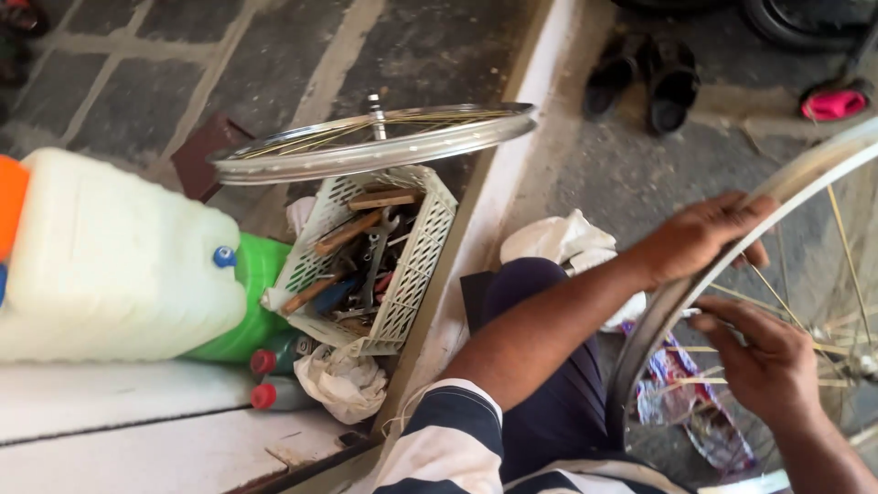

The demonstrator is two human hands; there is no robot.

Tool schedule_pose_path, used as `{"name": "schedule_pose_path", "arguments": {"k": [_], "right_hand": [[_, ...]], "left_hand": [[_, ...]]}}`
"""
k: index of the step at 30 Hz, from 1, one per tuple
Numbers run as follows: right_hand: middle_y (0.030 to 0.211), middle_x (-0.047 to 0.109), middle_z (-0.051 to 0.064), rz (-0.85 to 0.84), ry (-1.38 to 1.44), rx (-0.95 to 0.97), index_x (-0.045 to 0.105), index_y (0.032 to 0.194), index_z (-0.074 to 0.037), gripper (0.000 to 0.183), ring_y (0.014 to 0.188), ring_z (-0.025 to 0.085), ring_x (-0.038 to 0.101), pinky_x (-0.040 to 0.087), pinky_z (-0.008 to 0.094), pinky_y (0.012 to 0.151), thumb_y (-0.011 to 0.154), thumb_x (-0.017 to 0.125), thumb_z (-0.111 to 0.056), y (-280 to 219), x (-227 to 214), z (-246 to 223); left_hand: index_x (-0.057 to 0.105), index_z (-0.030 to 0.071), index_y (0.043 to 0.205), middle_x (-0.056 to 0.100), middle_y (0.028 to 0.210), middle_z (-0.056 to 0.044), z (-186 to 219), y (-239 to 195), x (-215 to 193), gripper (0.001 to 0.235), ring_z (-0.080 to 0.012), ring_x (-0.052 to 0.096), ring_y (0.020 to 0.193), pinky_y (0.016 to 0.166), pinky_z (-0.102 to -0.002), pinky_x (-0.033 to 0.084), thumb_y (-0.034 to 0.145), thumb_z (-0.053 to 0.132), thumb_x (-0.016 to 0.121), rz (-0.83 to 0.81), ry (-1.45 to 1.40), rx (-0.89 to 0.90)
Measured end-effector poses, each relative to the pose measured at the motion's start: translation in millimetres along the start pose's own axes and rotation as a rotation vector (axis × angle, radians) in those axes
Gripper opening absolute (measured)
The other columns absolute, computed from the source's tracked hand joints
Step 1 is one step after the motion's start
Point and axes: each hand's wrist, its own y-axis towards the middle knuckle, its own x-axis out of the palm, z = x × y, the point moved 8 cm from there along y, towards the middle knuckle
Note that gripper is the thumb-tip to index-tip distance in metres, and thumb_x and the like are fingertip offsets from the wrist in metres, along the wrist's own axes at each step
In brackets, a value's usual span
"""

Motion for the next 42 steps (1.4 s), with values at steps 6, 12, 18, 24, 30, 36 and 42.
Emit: {"name": "schedule_pose_path", "arguments": {"k": [6, 12, 18, 24, 30, 36, 42], "right_hand": [[0.1, 0.08, 0.008, -0.125, -0.044, 0.209, 0.073, 0.121, -0.008, 0.035, 0.085, 0.019, 0.078, 0.062, 0.033, 0.072, 0.087, 0.077, -0.018, 6, 8, 34], [0.108, 0.075, 0.009, 0.07, -0.442, -0.158, 0.072, 0.102, -0.005, 0.031, 0.085, 0.023, 0.074, 0.061, 0.037, 0.071, 0.077, 0.084, -0.02, 2, 10, -10], [0.102, 0.076, 0.009, 0.114, -0.638, -0.31, 0.068, 0.087, -0.007, 0.025, 0.082, 0.025, 0.073, 0.059, 0.039, 0.073, 0.071, 0.087, -0.012, -4, 26, -16], [0.111, 0.076, 0.007, -0.063, -0.228, -0.198, 0.076, 0.103, -0.01, 0.027, 0.089, 0.02, 0.076, 0.062, 0.03, 0.07, 0.081, 0.08, -0.025, -1, -4, -18], [0.085, 0.081, 0.006, -0.604, 0.026, 0.412, 0.074, 0.111, -0.011, 0.037, 0.073, 0.022, 0.08, 0.066, 0.041, 0.068, 0.078, 0.079, -0.026, 24, 17, 36], [0.084, 0.073, 0.011, 0.057, -0.545, -0.265, 0.066, 0.093, -0.007, 0.021, 0.078, 0.029, 0.072, 0.055, 0.042, 0.075, 0.084, 0.08, -0.02, 4, 21, -29], [0.068, 0.07, 0.005, -0.289, -0.529, 0.031, 0.07, 0.086, -0.013, 0.018, 0.065, 0.027, 0.07, 0.054, 0.043, 0.064, 0.075, 0.082, -0.023, 15, 33, 20]], "left_hand": [[0.066, 0.004, 0.128, 0.073, 0.09, -0.014, 3, 0, 3, 0.089, -0.0263, 0.072, 0.09, 0.081, -0.043, 0.057, 0.085, 0.081, 0.056, 0.028, 0.13, -0.017], [0.045, 0.005, 0.149, 0.064, 0.124, -0.017, 3, 1, 6, 0.099, -0.0342, 0.065, 0.123, 0.108, -0.05, 0.051, 0.08, 0.072, 0.072, 0.043, 0.116, 0.114], [0.045, 0.005, 0.151, 0.066, 0.129, -0.017, 6, -3, 13, 0.087, -0.0334, 0.062, 0.131, 0.117, -0.053, 0.047, 0.087, 0.056, 0.076, -0.017, 0.004, 0.133], [0.045, 0.007, 0.152, 0.067, 0.135, -0.014, 4, 0, 15, 0.079, -0.0326, 0.06, 0.139, 0.122, -0.056, 0.044, 0.094, 0.051, 0.075, -0.089, -0.044, 0.112], [0.049, 0.007, 0.147, 0.069, 0.134, -0.014, 0, -3, 21, 0.07, -0.0334, 0.061, 0.138, 0.122, -0.058, 0.042, 0.096, 0.049, 0.073, -0.116, -0.028, 0.099], [0.052, 0.005, 0.142, 0.069, 0.132, -0.016, -3, 0, 12, 0.065, -0.0329, 0.06, 0.139, 0.124, -0.057, 0.043, 0.097, 0.046, 0.075, -0.093, -0.082, 0.12], [0.055, 0.003, 0.139, 0.069, 0.13, -0.016, 3, -6, 17, 0.061, -0.0283, 0.062, 0.133, 0.121, -0.051, 0.045, 0.1, 0.043, 0.077, -0.067, -0.033, 0.107]]}}
